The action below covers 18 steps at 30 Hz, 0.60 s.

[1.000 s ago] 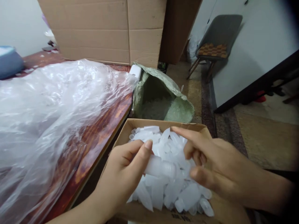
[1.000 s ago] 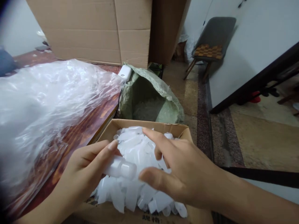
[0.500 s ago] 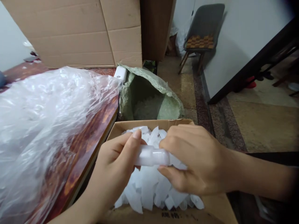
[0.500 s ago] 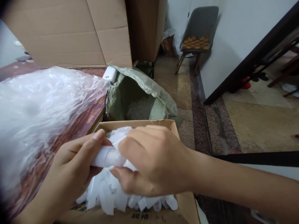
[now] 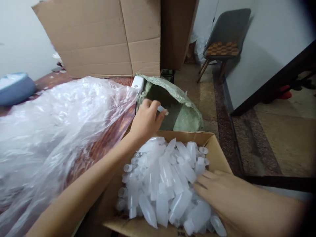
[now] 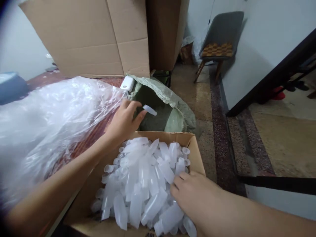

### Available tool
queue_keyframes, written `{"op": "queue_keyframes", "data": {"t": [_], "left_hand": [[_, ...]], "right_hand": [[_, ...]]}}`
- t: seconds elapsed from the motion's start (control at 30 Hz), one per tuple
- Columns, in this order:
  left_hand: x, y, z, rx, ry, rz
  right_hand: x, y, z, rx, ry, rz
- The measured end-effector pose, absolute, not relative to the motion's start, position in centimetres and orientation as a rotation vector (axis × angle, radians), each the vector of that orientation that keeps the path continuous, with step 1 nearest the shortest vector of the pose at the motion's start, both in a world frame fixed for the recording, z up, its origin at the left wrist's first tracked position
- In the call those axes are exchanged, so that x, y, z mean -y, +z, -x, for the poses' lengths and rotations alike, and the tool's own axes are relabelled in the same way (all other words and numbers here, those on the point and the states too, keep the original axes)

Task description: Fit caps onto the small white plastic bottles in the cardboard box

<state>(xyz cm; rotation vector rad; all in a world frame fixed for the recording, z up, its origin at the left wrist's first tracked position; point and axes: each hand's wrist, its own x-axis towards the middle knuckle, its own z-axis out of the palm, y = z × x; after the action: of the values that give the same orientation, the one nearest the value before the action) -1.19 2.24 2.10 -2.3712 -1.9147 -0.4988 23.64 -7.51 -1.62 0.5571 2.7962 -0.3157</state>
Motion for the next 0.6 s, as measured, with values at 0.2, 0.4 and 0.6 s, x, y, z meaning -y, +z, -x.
{"op": "queue_keyframes", "data": {"t": [0.2,0.4,0.6], "left_hand": [[5.1,1.3,3.3,1.888,0.01,2.684],[6.3,-1.5,4.1,2.002,0.01,2.708],[6.9,-2.3,4.0,1.986,-0.143,2.779]], "right_hand": [[8.5,-2.4,-21.9,-2.622,-0.322,-0.555],[8.6,-0.9,-22.1,-2.61,-0.479,-0.615],[9.1,-0.7,-21.9,-2.598,-0.504,-0.627]]}}
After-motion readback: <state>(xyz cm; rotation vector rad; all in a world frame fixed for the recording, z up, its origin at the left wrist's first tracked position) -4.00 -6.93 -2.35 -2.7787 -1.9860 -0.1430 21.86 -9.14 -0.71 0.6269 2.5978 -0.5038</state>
